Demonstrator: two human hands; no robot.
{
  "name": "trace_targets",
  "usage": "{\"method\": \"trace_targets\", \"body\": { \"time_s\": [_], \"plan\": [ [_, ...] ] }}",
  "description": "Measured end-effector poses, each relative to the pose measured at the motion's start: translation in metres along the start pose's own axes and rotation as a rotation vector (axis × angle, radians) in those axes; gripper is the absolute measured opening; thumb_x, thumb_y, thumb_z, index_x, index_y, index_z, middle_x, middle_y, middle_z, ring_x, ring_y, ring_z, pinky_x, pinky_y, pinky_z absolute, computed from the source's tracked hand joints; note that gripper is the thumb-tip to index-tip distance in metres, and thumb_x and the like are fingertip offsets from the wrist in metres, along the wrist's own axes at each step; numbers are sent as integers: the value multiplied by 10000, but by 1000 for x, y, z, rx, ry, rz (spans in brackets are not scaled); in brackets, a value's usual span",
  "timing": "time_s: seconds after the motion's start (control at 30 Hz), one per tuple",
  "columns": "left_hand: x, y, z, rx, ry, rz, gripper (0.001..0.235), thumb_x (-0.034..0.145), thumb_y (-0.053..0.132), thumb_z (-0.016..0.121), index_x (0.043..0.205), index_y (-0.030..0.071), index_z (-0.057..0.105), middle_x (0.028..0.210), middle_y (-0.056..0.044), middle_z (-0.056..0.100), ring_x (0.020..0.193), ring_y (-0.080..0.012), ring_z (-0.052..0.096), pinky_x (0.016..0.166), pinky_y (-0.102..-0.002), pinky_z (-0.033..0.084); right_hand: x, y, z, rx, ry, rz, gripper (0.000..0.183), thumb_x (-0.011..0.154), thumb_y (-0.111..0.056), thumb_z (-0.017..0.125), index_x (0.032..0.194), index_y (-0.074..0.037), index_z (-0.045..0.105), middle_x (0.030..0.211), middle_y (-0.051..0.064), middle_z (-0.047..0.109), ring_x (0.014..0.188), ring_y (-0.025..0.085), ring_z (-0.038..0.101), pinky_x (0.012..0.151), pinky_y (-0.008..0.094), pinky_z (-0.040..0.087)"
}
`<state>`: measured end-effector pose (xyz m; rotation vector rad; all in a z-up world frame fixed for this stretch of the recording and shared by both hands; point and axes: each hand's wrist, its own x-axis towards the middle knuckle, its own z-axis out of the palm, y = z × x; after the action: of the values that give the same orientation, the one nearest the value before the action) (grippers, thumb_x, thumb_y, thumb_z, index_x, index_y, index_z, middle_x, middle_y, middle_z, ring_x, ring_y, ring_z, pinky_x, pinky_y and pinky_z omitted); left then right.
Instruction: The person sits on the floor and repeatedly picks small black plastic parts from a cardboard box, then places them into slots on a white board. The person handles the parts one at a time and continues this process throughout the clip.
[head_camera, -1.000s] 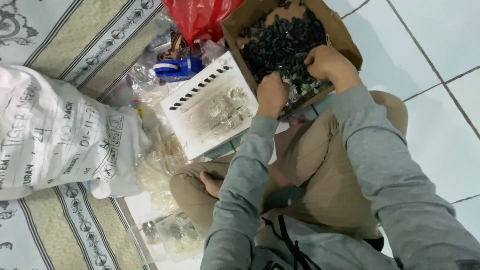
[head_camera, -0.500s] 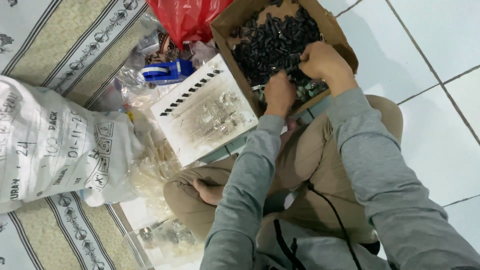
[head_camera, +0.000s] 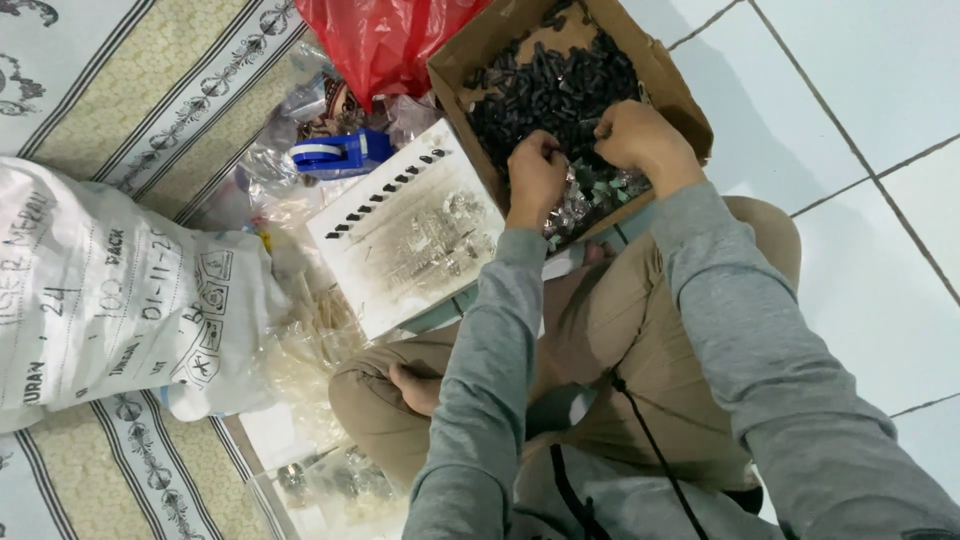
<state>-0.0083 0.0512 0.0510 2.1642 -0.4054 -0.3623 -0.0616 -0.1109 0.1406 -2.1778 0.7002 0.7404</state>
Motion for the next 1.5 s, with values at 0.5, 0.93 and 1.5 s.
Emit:
{"method": "trace_targets", "body": {
  "time_s": [0.5,0.93,1.5],
  "plan": [
    [-5,-7,-9,353,-1,-131,231,855,-35,523,1010,-24,694,977,-219,649,956,-424,731,846,-487,617,73,45,76,-245,203,-272,207,878,-80,601,872,-16,798,816,214,759,762,405,734,620,514,626],
    [3,-28,-1,284,-9,-121,208,845,12,606,1028,-11,703,983,-204,645,955,-415,726,844,-482,619,62,19,90,-306,313,-304,244,956,52,534,879,172,733,868,382,711,856,547,709,699,695,564],
    [6,18,-14,528,181,220,211,842,-9,669,1051,-18,698,1020,-206,608,947,-362,681,740,-414,620,68,11,67,-155,408,-300,287,903,11,577,1113,52,769,983,321,704,973,504,703,773,608,589]
  ]
}}
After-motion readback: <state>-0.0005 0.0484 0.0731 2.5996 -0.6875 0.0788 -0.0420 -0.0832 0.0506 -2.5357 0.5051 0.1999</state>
